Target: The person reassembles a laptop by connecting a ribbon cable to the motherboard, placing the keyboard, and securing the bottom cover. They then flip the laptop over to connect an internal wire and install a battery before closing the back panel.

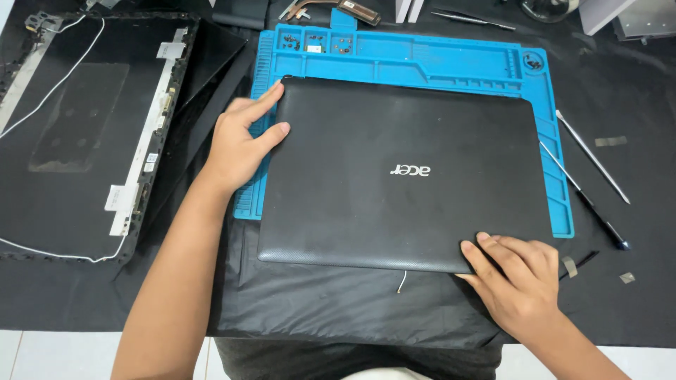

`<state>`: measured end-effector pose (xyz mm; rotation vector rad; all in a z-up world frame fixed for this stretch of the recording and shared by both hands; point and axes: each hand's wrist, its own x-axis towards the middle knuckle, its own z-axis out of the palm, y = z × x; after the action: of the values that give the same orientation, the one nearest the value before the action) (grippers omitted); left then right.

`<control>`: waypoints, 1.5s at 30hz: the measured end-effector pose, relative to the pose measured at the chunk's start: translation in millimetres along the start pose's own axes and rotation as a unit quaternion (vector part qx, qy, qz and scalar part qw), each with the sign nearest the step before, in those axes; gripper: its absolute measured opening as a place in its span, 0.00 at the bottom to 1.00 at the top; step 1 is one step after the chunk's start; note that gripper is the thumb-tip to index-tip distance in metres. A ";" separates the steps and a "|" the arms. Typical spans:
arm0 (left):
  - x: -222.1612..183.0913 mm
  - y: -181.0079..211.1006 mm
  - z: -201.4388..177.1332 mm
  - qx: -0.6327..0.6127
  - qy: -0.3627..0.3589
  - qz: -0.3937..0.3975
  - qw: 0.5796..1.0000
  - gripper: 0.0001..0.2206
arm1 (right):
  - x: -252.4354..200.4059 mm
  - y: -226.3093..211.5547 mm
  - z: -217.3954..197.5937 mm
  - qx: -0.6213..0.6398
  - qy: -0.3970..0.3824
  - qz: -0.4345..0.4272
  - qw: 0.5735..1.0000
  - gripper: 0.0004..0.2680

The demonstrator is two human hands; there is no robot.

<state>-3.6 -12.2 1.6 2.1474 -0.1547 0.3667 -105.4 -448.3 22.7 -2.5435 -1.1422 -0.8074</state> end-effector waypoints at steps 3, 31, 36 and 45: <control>0.8 0.4 1.8 0.003 -0.003 0.015 1.000 0.28 | -0.7 -0.1 -1.3 0.002 -0.008 0.000 1.000 0.16; -48.9 45.2 -22.8 0.376 -0.043 0.166 0.911 0.32 | 7.1 30.9 -20.6 -0.180 -0.216 -0.015 0.960 0.29; -48.3 68.6 -30.6 0.296 -0.058 0.192 0.934 0.32 | 37.0 39.9 -49.1 -0.144 -0.200 -0.030 0.969 0.31; 4.3 65.9 -36.5 0.111 -0.037 0.240 0.964 0.25 | 85.1 121.7 -71.2 0.042 -0.177 0.044 0.982 0.27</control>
<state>-23.1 -19.5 74.1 2.3330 -0.7162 0.6052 3.9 -507.3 130.9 -2.7132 -1.1209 -0.2832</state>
